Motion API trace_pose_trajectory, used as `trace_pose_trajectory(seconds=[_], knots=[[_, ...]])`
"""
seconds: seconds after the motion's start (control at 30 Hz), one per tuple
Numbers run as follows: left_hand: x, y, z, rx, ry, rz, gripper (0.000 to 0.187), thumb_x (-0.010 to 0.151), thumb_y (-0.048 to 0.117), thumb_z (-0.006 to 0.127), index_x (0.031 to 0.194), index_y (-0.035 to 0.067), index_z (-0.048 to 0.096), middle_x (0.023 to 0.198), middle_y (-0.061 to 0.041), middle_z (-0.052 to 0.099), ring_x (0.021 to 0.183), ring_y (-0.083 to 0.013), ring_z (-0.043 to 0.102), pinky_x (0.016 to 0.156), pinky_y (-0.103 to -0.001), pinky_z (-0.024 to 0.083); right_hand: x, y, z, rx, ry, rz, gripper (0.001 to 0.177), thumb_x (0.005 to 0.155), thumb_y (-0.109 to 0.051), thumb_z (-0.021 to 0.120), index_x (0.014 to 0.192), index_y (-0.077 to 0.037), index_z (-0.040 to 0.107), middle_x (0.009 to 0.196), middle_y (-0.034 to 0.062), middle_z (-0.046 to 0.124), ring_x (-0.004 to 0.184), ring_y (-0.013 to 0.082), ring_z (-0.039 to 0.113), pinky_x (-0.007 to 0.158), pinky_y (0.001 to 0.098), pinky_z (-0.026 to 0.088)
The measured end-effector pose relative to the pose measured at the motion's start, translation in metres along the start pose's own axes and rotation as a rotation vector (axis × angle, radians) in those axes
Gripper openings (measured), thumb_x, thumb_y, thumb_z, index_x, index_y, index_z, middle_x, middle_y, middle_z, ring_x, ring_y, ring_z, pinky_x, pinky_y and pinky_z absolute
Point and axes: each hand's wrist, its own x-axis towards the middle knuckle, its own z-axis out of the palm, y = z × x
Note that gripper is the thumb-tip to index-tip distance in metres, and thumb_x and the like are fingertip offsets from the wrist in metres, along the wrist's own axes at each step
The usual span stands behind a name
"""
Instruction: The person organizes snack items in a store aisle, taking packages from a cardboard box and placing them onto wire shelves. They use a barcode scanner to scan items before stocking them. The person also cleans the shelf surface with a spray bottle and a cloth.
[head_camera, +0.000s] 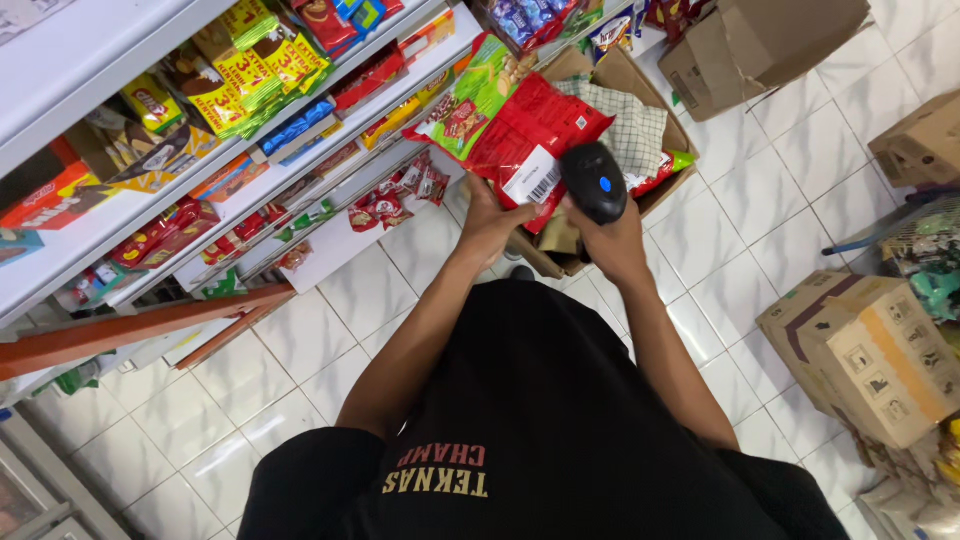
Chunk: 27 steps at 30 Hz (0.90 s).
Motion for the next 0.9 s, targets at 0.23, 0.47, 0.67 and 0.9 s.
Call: trace_pose_trajectory(seconds=[0.23, 0.47, 0.67, 0.9], knots=[[0.009, 0.010, -0.001, 0.120, 0.019, 0.014, 0.112, 0.071, -0.017, 0.069, 0.156, 0.011, 0.002, 0.147, -0.017, 0.042, 0.132, -0.0258, 0.055, 0.105, -0.040, 0.054, -0.016, -0.001, -0.038, -0.261, -0.215, -0.102, 0.038, 0.085, -0.022, 0.083, 0.115, -0.003, 0.071, 0.101, 0.0058, 0.076, 0.092, 0.0147, 0.070, 0.084, 0.0313, 0.056], [0.007, 0.018, 0.002, 0.205, -0.034, 0.015, 0.115, 0.078, -0.016, 0.070, 0.159, 0.013, -0.007, 0.151, -0.018, 0.041, 0.134, -0.0254, 0.054, 0.108, -0.039, 0.053, -0.023, -0.006, -0.044, -0.252, -0.278, -0.013, 0.040, 0.085, -0.024, 0.082, 0.117, -0.004, 0.069, 0.098, 0.0059, 0.076, 0.090, 0.0145, 0.072, 0.081, 0.0310, 0.057], [0.010, 0.010, -0.002, 0.195, -0.055, -0.004, 0.125, 0.077, -0.018, 0.067, 0.160, 0.017, -0.020, 0.155, -0.016, 0.038, 0.136, -0.0244, 0.052, 0.109, -0.038, 0.051, -0.023, -0.007, -0.046, -0.222, -0.283, -0.018, 0.042, 0.085, -0.023, 0.082, 0.119, -0.004, 0.068, 0.100, 0.0051, 0.075, 0.090, 0.0135, 0.069, 0.081, 0.0309, 0.057], [0.006, 0.012, -0.003, 0.199, -0.062, -0.008, 0.129, 0.076, -0.018, 0.070, 0.159, 0.018, -0.021, 0.156, -0.017, 0.037, 0.135, -0.0248, 0.053, 0.108, -0.037, 0.051, -0.021, -0.006, -0.046, -0.251, -0.284, -0.013, 0.044, 0.086, -0.024, 0.081, 0.123, -0.005, 0.068, 0.102, 0.0058, 0.076, 0.092, 0.0142, 0.069, 0.083, 0.0316, 0.057]])
